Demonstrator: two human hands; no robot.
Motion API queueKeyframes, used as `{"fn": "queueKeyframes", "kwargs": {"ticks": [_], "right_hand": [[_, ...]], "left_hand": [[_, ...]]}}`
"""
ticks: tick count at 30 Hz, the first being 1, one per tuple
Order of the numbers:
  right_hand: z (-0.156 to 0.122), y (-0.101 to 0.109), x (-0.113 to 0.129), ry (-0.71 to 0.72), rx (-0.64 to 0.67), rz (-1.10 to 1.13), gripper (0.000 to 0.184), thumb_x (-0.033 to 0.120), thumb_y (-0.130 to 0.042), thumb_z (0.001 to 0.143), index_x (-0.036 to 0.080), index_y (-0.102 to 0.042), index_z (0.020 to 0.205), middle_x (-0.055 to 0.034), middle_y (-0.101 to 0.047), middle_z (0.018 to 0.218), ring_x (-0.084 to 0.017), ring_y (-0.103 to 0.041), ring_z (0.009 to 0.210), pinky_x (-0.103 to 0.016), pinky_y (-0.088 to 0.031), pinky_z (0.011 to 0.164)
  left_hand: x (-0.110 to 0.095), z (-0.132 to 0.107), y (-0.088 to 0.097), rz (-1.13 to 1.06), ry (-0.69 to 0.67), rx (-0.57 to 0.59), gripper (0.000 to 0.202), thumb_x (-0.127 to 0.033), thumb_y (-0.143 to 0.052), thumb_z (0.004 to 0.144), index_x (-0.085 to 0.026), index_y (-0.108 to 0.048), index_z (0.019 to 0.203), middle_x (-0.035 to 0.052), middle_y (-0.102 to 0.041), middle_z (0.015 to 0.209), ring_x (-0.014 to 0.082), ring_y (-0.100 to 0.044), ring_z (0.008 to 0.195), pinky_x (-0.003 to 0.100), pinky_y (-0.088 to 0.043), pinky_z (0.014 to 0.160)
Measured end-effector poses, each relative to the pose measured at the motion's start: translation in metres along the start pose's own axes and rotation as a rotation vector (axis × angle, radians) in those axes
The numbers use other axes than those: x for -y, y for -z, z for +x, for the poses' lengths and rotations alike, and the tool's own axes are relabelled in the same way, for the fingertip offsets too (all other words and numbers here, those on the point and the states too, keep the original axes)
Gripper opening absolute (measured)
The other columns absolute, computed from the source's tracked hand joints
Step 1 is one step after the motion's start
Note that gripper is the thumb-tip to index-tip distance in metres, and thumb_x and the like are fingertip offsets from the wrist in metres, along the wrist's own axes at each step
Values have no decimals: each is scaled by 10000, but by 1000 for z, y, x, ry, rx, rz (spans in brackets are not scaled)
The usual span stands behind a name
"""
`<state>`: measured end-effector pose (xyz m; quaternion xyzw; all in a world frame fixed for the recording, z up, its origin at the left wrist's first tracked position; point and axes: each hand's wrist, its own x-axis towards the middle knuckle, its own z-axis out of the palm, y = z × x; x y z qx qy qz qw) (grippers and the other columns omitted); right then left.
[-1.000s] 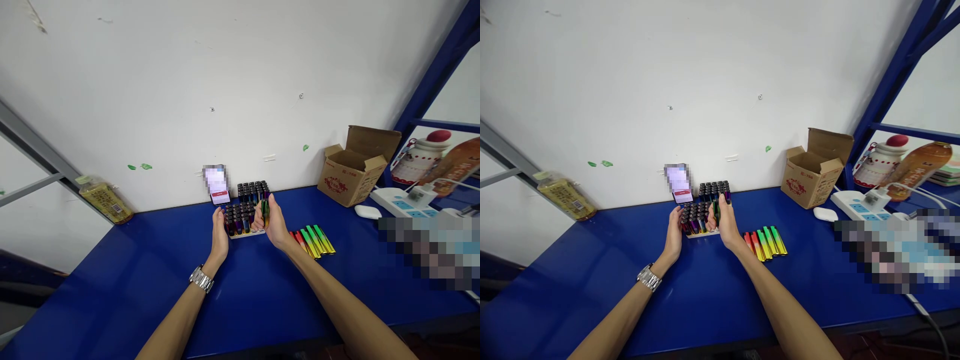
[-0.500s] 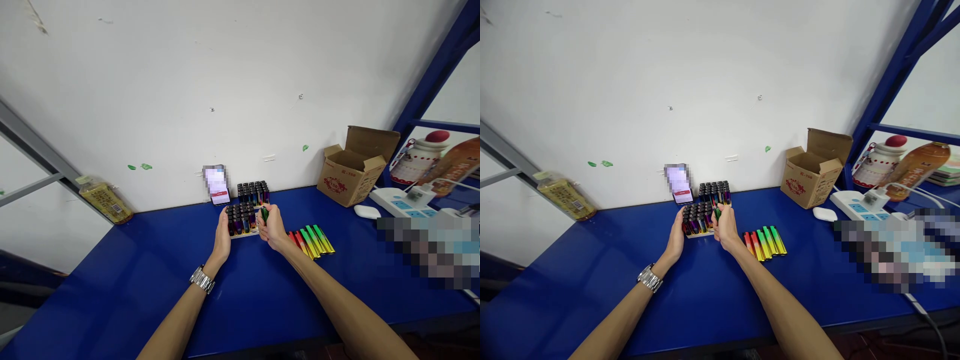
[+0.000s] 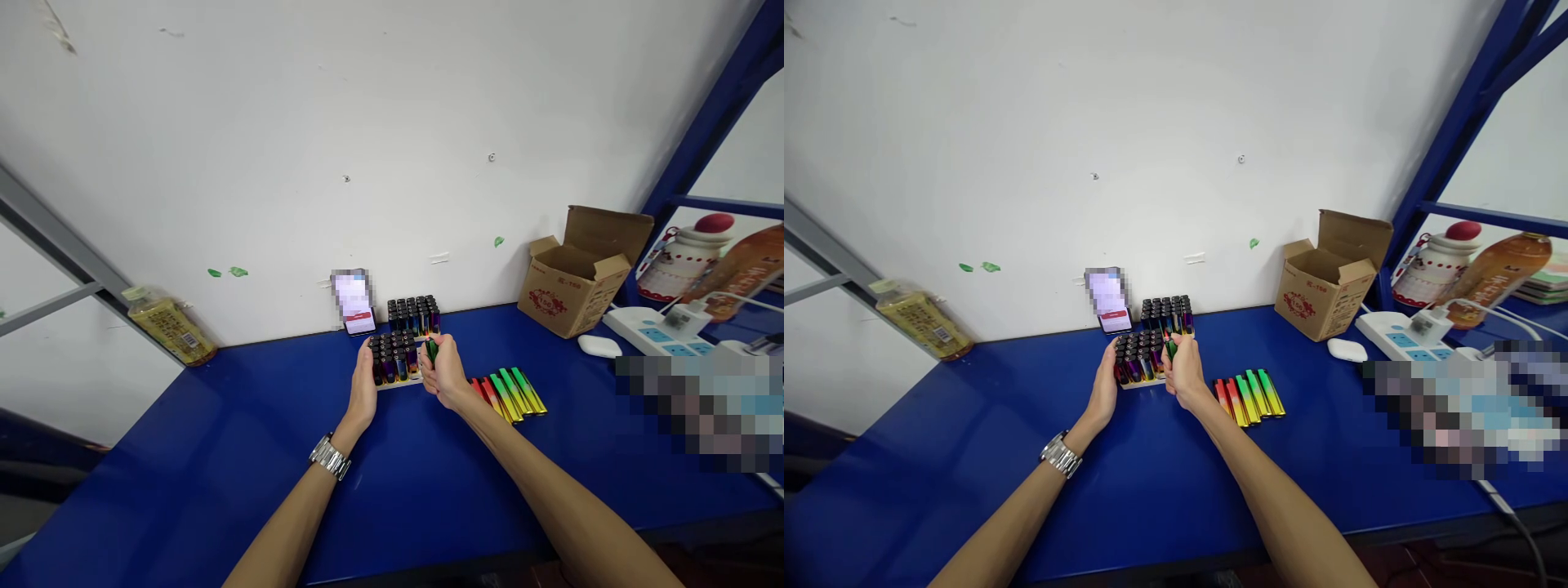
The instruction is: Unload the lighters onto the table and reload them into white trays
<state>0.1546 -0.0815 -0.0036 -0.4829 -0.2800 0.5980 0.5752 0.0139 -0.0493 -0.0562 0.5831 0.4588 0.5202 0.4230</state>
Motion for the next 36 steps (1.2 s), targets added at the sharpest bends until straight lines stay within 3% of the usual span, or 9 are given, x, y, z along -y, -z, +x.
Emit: {"fn": "queueKeyframes", "kwargs": {"ticks": [16,20,22,25,29,31,36], "right_hand": [[4,3,-4,60,6,-55,463,334,-245,865,239,-320,417,64,-225,296,-65,-144,248,-198,-143,261],[10,13,-10,338,18,-179,444,481,-319,899,228,-413,546,77,-282,333,-84,-251,276,-218,-252,303],[14,20,-11,524,46,-258,390,557,-373,893,218,-491,740,82,-373,395,-104,-357,327,-225,-333,360],[19,29,-8,707,55,-420,340,551,-409,899,228,-494,963,47,-528,549,-140,-511,489,-250,-436,504],[23,36,0,928,-41,-667,278,470,-509,859,211,-602,898,-44,-605,786,-193,-556,765,-313,-457,714],[24,38,3,929,-44,-686,255,438,-544,839,203,-631,885,-27,-575,726,-180,-537,695,-302,-445,667],[25,42,0,722,118,-580,232,423,-586,805,199,-639,834,41,-508,525,-133,-490,420,-264,-384,456]], "left_hand": [[0,0,0,-9,7,-12,525,-540,-286,953,-237,-469,1340,47,-488,1425,209,-417,1333,387,-280,1141],[-1,-1,0,-9,19,-9,534,-541,-281,954,-233,-454,1354,49,-479,1433,204,-417,1333,375,-289,1136],[-2,-1,0,-8,17,-4,539,-542,-280,954,-226,-459,1351,54,-484,1427,206,-421,1330,375,-292,1134],[-3,-1,0,-8,15,-9,523,-530,-283,958,-228,-468,1343,53,-495,1418,209,-428,1324,386,-290,1135],[-3,-1,0,-24,27,-1,528,-534,-288,955,-227,-460,1349,55,-498,1414,208,-436,1319,375,-300,1131],[-3,-1,0,-35,27,4,532,-536,-290,953,-225,-458,1350,57,-498,1413,208,-438,1318,369,-305,1128],[-2,-1,0,-35,24,-8,521,-533,-294,954,-232,-471,1341,50,-500,1412,208,-426,1326,376,-296,1132]]}}
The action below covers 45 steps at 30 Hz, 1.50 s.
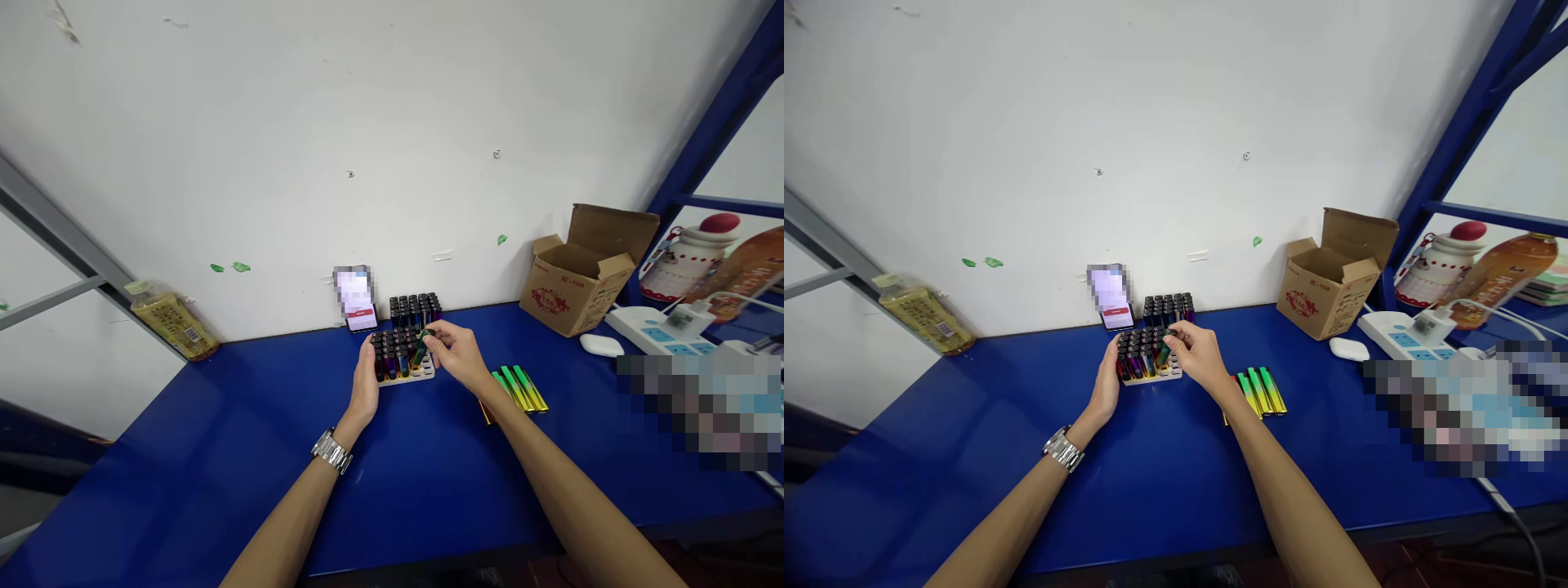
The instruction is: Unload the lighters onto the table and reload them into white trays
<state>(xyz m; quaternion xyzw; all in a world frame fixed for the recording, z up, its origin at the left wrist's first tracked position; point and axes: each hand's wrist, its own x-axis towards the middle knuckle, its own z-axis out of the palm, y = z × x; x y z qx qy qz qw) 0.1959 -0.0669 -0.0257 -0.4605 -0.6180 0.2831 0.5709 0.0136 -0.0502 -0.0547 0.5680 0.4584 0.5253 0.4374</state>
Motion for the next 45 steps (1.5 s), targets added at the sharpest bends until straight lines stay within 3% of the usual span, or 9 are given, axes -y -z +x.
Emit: {"fn": "queueKeyframes", "kwargs": {"ticks": [6,9,14,18,22,25,29,34,45], "right_hand": [[-4,-1,-9,-5,99,-49,160,366,-614,780,214,-660,770,23,-576,527,-187,-613,443,-278,-429,463],[-4,0,-11,40,170,-121,269,375,-572,828,228,-577,603,15,-546,481,-196,-623,481,-269,-411,479],[-4,1,-6,126,206,-333,343,353,-625,804,225,-530,500,13,-529,471,-132,-480,442,-240,-274,483],[0,4,-4,104,233,-464,414,454,-673,760,225,-537,443,26,-471,412,-115,-391,392,-246,-190,461],[0,17,6,11,267,-559,438,573,-521,842,230,-686,625,-14,-623,545,-165,-546,510,-252,-313,510],[-17,34,17,13,243,-803,471,586,-435,880,220,-726,939,-93,-714,887,-256,-632,841,-333,-430,721],[-58,57,14,27,227,-1161,613,628,-407,865,219,-571,1290,-166,-526,1366,-368,-437,1268,-543,-355,966],[-90,67,-4,-83,295,-1317,658,624,-336,890,255,-434,1426,-147,-407,1479,-359,-360,1354,-556,-312,1033],[-27,33,-22,-85,382,-1287,669,590,-287,926,203,-371,1464,-165,-332,1517,-336,-270,1404,-516,-198,1106]], "left_hand": [[0,-1,0,22,-9,7,526,-530,-276,958,-231,-460,1350,52,-509,1402,206,-429,1322,372,-309,1123],[0,-1,0,23,-13,5,530,-535,-277,956,-230,-460,1350,53,-512,1398,206,-424,1326,370,-302,1125],[2,1,0,11,-7,-2,525,-535,-288,953,-231,-468,1342,48,-509,1402,201,-433,1319,359,-295,1129],[2,1,0,3,-9,-2,525,-538,-283,953,-234,-470,1338,47,-519,1394,204,-449,1308,370,-312,1121],[1,2,0,-10,-11,3,534,-544,-282,951,-226,-477,1333,54,-531,1381,214,-459,1299,386,-313,1122],[2,2,0,-5,-7,13,549,-554,-284,948,-226,-462,1350,58,-501,1411,217,-433,1321,391,-295,1133],[6,3,2,7,9,0,557,-562,-293,943,-235,-449,1366,59,-471,1438,228,-400,1348,407,-274,1146],[6,4,2,14,7,7,556,-562,-301,941,-235,-456,1363,60,-477,1434,232,-401,1347,411,-266,1150],[2,0,2,96,-1,24,595,-571,-257,948,-215,-408,1399,73,-430,1470,237,-364,1371,424,-260,1154]]}}
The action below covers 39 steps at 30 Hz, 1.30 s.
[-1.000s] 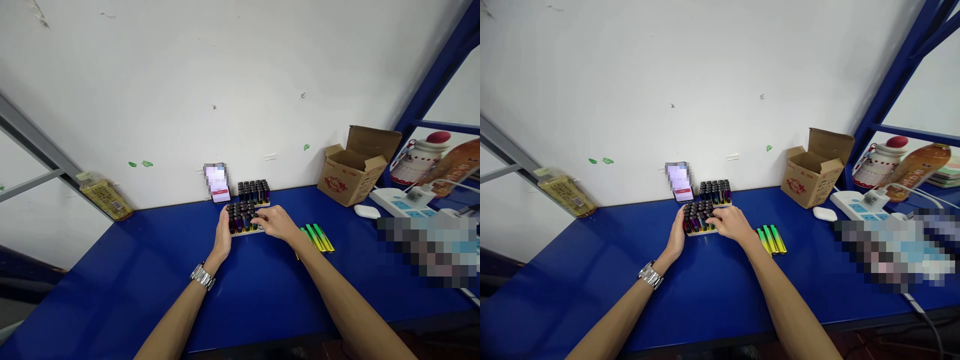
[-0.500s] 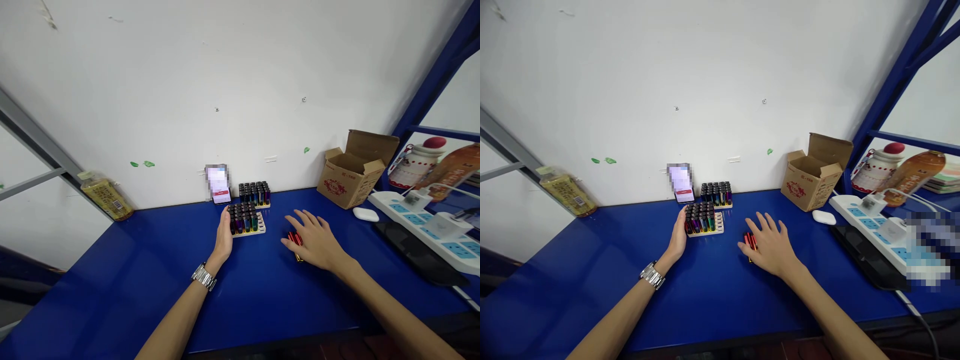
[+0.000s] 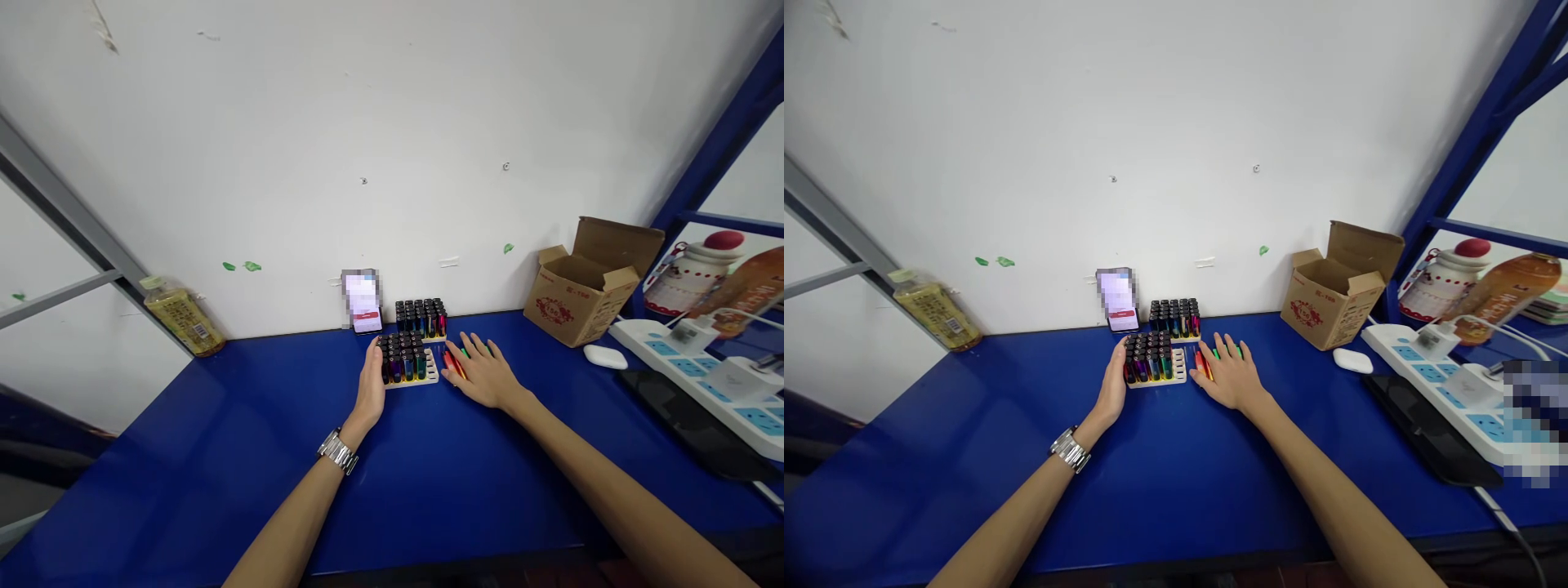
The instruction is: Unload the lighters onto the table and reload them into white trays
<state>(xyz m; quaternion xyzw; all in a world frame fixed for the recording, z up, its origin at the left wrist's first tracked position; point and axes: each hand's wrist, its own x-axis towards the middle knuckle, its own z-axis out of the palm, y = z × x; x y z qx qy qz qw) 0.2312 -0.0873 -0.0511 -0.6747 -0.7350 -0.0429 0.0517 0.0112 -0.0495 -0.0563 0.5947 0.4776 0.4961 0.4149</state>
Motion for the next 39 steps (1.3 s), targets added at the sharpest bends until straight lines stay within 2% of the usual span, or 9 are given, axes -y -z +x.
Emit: {"fn": "queueKeyframes", "kwargs": {"ticks": [5,12,20,24,27,30,33,36,39], "right_hand": [[1,0,-4,41,-98,32,626,561,-302,932,179,-436,1410,-195,-340,1506,-322,-317,1385,-540,-173,1106],[-5,8,1,189,-254,39,371,461,-479,880,167,-676,994,-177,-508,1391,-346,-385,1327,-558,-177,1112],[0,-1,12,117,-302,173,119,261,-606,708,167,-630,638,-191,-611,1247,-355,-424,1276,-523,-269,1095],[3,-3,12,50,-393,349,107,184,-587,654,207,-535,564,-136,-698,976,-321,-527,1084,-452,-442,916],[4,-1,10,-38,-461,492,104,198,-574,679,217,-511,598,-75,-664,743,-278,-550,874,-390,-463,735],[5,2,8,-165,-504,750,112,293,-603,714,213,-530,687,-44,-622,684,-234,-554,727,-358,-438,646],[5,5,11,-224,-432,1323,282,440,-653,731,224,-493,816,-8,-624,671,-172,-557,580,-303,-426,545],[3,9,16,-182,-332,1817,407,458,-733,692,245,-464,911,-11,-687,790,-159,-629,653,-297,-480,609],[-1,14,23,-172,-206,2005,418,365,-786,659,243,-487,923,0,-695,808,-150,-657,724,-303,-503,707]], "left_hand": [[1,-1,0,-5,0,12,591,-579,-255,944,-230,-418,1391,64,-438,1465,241,-366,1370,427,-268,1149],[2,0,0,9,20,12,621,-592,-250,939,-217,-379,1418,70,-404,1488,235,-338,1386,416,-239,1162],[0,-2,0,14,19,7,618,-597,-283,932,-222,-387,1412,74,-430,1470,245,-376,1364,423,-281,1142],[0,-2,1,19,29,11,640,-608,-285,927,-215,-367,1425,77,-419,1477,242,-363,1372,419,-265,1149],[1,-2,1,21,41,17,648,-613,-291,923,-220,-355,1433,75,-402,1489,246,-344,1383,423,-251,1156],[3,-1,2,6,37,19,629,-604,-295,925,-227,-375,1422,68,-409,1486,250,-341,1386,429,-256,1154],[4,0,2,-8,29,19,606,-590,-298,930,-234,-393,1412,61,-417,1481,249,-343,1385,432,-261,1153],[3,0,1,-11,14,19,588,-581,-293,935,-242,-408,1401,56,-425,1476,246,-351,1379,434,-258,1153],[3,1,1,-12,7,21,585,-579,-283,937,-237,-416,1393,59,-435,1468,244,-365,1371,430,-259,1152]]}}
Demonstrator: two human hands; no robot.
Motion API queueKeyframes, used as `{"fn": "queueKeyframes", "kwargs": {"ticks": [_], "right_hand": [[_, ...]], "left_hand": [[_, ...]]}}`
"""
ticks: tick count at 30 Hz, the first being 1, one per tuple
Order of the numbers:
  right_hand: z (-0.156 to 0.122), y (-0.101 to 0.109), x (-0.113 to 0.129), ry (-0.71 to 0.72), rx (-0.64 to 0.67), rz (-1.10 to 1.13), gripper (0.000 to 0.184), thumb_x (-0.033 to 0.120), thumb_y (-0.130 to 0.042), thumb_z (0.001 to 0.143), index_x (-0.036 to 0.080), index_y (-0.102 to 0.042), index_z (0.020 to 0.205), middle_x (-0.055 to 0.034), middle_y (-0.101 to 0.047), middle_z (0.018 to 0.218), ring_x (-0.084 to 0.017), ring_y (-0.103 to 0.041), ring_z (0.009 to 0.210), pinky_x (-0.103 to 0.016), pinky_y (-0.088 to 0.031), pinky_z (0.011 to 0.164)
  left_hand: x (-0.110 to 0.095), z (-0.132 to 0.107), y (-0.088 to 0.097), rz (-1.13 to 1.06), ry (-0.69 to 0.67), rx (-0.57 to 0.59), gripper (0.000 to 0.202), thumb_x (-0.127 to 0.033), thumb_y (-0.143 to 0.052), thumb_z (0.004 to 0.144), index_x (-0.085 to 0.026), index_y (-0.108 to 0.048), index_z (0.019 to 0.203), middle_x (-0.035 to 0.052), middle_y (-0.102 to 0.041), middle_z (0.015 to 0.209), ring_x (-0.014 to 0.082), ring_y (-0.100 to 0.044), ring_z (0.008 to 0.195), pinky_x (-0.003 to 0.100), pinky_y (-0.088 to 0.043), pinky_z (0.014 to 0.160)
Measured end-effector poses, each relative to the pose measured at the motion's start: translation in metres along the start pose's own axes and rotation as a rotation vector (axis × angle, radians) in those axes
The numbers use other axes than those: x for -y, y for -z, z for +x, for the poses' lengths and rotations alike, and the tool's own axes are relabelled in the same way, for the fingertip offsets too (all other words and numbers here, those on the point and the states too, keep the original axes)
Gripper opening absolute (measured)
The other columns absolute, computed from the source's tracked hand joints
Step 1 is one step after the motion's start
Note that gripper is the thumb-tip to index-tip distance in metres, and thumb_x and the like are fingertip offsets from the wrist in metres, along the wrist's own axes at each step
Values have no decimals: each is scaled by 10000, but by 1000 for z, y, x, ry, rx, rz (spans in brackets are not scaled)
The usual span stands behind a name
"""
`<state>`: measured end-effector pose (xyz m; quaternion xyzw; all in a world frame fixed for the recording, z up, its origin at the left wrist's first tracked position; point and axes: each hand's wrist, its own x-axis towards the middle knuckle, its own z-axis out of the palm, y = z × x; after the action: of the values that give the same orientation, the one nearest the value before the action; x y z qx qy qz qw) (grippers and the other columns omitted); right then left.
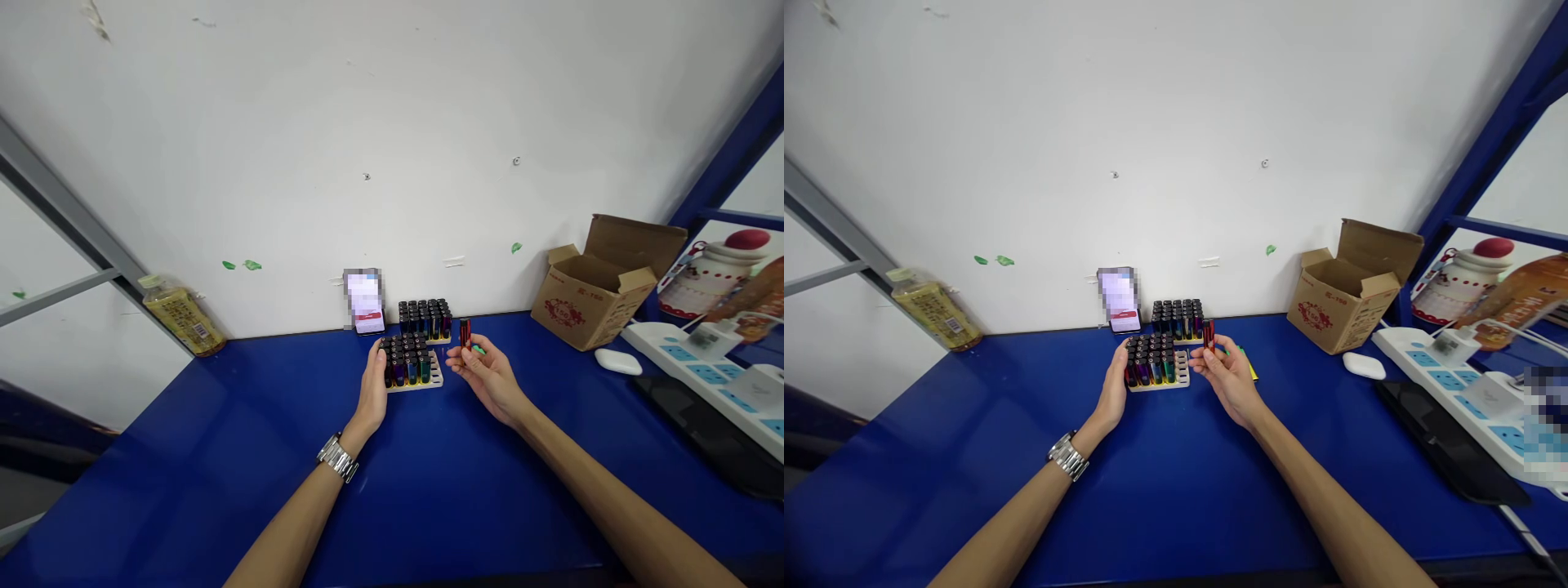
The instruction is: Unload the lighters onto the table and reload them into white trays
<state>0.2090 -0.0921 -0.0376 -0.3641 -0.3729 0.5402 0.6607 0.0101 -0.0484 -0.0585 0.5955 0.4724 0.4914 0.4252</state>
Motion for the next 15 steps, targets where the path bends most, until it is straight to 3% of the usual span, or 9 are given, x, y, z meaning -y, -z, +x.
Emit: {"fn": "queueKeyframes", "kwargs": {"ticks": [4,8,12,15], "right_hand": [[-5,-6,0,-110,117,45,303,272,-717,684,233,-445,812,44,-636,666,-132,-603,598,-262,-453,572],[-5,-9,-5,-125,132,1,171,311,-618,728,208,-485,760,77,-480,474,-91,-405,427,-225,-311,455],[-3,-9,-13,-36,106,-122,355,450,-597,766,191,-465,562,54,-417,413,-83,-356,405,-232,-286,441],[-3,-9,-17,-1,55,-113,418,509,-578,764,200,-449,514,53,-384,376,-85,-345,373,-234,-285,416]], "left_hand": [[0,0,0,3,4,-3,590,-576,-281,939,-226,-410,1396,66,-431,1470,243,-361,1373,427,-261,1151],[1,1,0,7,-1,-13,578,-569,-285,941,-231,-417,1391,63,-435,1468,241,-360,1374,432,-257,1153],[1,1,0,6,1,-9,577,-567,-278,943,-231,-416,1391,61,-433,1470,233,-358,1377,422,-259,1153],[0,0,0,8,6,-12,578,-565,-286,943,-236,-400,1404,59,-424,1477,235,-352,1380,424,-254,1155]]}}
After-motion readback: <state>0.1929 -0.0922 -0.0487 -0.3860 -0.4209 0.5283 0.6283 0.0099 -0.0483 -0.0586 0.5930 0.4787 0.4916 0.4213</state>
